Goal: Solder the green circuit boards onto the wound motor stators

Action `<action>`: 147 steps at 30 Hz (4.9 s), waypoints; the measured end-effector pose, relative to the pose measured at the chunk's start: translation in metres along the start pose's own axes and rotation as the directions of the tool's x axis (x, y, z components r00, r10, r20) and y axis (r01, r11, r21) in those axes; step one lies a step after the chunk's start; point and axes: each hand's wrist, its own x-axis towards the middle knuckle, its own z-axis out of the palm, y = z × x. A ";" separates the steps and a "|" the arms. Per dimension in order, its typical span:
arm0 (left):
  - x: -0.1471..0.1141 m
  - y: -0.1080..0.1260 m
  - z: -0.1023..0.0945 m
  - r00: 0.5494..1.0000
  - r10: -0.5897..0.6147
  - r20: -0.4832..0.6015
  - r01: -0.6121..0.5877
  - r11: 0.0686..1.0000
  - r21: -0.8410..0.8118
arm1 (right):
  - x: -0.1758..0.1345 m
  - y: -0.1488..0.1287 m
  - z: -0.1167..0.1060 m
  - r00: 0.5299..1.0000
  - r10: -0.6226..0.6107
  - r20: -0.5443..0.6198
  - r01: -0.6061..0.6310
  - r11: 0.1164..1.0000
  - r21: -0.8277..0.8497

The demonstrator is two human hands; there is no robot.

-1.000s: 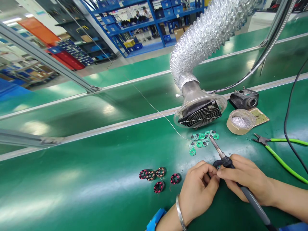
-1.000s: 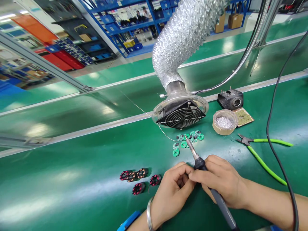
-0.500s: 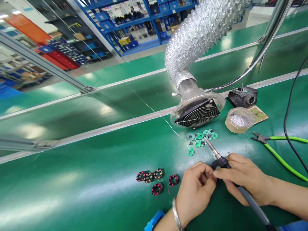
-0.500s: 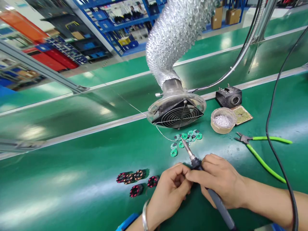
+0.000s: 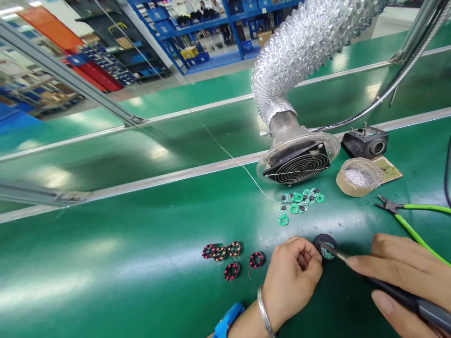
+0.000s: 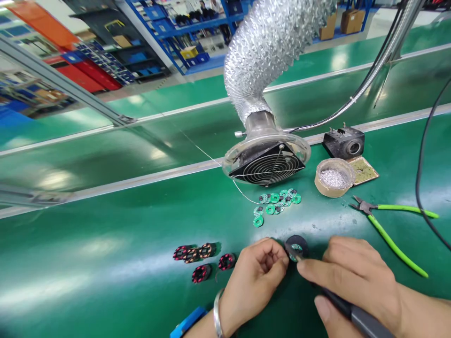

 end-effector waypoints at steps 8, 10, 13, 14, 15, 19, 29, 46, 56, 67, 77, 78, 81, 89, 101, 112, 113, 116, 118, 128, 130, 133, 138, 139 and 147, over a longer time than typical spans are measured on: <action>-0.001 0.004 0.000 1.000 -0.018 -0.002 0.018 1.000 -0.008 | 0.005 -0.003 0.005 0.998 0.053 0.030 -0.055 0.997 0.060; -0.001 0.004 -0.001 1.000 -0.026 -0.002 0.026 1.000 -0.003 | 0.005 -0.003 0.004 0.997 0.058 0.053 -0.061 0.996 0.059; -0.001 0.005 -0.001 1.000 -0.029 -0.006 0.029 1.000 0.001 | 0.006 -0.005 0.002 0.995 0.074 0.068 -0.079 0.995 0.068; 0.000 0.005 -0.001 1.000 -0.029 -0.008 0.029 1.000 0.003 | 0.006 -0.006 0.002 0.996 0.075 0.055 -0.079 0.994 0.073; 0.000 0.005 -0.001 0.999 -0.031 -0.009 0.031 1.000 0.005 | 0.006 -0.007 0.002 0.996 0.074 0.046 -0.078 0.994 0.075; 0.000 0.006 -0.001 0.999 -0.043 -0.007 0.043 0.999 0.008 | 0.006 -0.007 0.001 0.997 0.064 0.043 -0.067 0.995 0.073; 0.000 0.007 -0.001 0.999 -0.041 -0.012 0.041 0.999 0.006 | -0.004 0.000 0.006 0.994 0.055 -0.090 -0.047 0.994 0.095; -0.001 0.003 0.000 0.999 0.025 -0.037 -0.026 0.999 -0.027 | 0.005 0.024 0.034 0.984 0.020 0.175 -0.027 0.999 0.037; -0.001 0.002 0.001 0.998 0.052 -0.044 -0.053 0.998 -0.025 | 0.006 0.016 0.023 0.999 -0.036 0.040 0.035 0.999 0.008; 0.001 0.006 -0.001 0.999 0.016 -0.040 -0.016 1.000 -0.011 | -0.008 -0.003 0.000 0.996 -0.081 0.040 0.083 0.996 -0.044; 0.000 0.005 0.000 0.999 0.004 -0.033 -0.004 1.000 -0.021 | -0.009 -0.009 0.005 0.998 0.047 0.030 -0.045 0.998 -0.049; 0.000 0.005 0.000 0.999 0.003 -0.032 -0.004 1.000 -0.023 | -0.009 -0.009 0.005 0.999 0.041 0.030 -0.040 0.998 -0.043; -0.001 0.005 -0.001 1.000 -0.001 -0.023 0.001 1.000 -0.024 | -0.009 -0.007 0.004 0.999 0.015 0.039 -0.014 0.999 -0.048; -0.001 0.006 0.000 1.000 -0.003 -0.029 0.002 1.000 -0.022 | -0.009 -0.006 0.003 0.998 -0.012 0.059 0.014 0.999 -0.037; 0.000 0.006 0.000 1.000 -0.015 -0.022 0.014 1.000 -0.021 | -0.009 0.003 0.000 0.996 -0.093 0.000 0.093 0.995 -0.035; 0.000 0.005 0.000 1.000 0.000 -0.029 -0.001 1.000 -0.016 | -0.005 -0.008 0.005 1.000 0.020 0.011 -0.019 0.997 -0.078; 0.000 0.005 0.000 1.000 -0.001 -0.030 0.000 1.000 -0.015 | -0.004 -0.009 0.004 0.999 0.028 0.019 -0.026 0.996 -0.080; -0.001 0.005 0.000 1.000 -0.002 -0.028 0.002 1.000 -0.007 | -0.003 -0.010 0.002 1.000 0.003 0.026 -0.001 0.998 -0.067; -0.001 0.005 0.000 1.000 0.000 -0.029 0.000 1.000 -0.001 | -0.004 -0.009 0.001 1.000 -0.003 0.030 0.006 0.997 -0.074; -0.001 0.005 0.000 0.999 -0.004 -0.033 0.005 1.000 0.013 | -0.007 -0.005 -0.001 1.000 -0.027 0.012 0.028 0.994 -0.102; 0.000 0.006 0.000 0.999 -0.003 -0.034 0.003 1.000 0.013 | -0.007 -0.001 -0.002 0.998 -0.069 0.000 0.069 0.994 -0.089; 0.001 0.006 -0.001 1.000 -0.005 -0.031 0.005 1.000 0.011 | -0.007 0.004 0.000 0.992 -0.126 -0.023 0.125 0.990 -0.062; 0.001 0.003 0.002 1.000 -0.001 -0.031 0.001 1.000 0.008 | -0.008 0.007 0.001 0.993 -0.091 -0.075 0.087 0.995 -0.049; 0.000 0.003 0.002 1.000 0.006 -0.028 -0.006 1.000 0.008 | -0.010 0.006 0.000 0.993 -0.082 -0.084 0.078 0.996 -0.050; 0.014 0.022 -0.050 0.966 0.247 -0.072 -0.173 0.832 0.528 | -0.031 0.004 -0.010 0.964 0.113 -0.240 -0.136 0.987 -0.081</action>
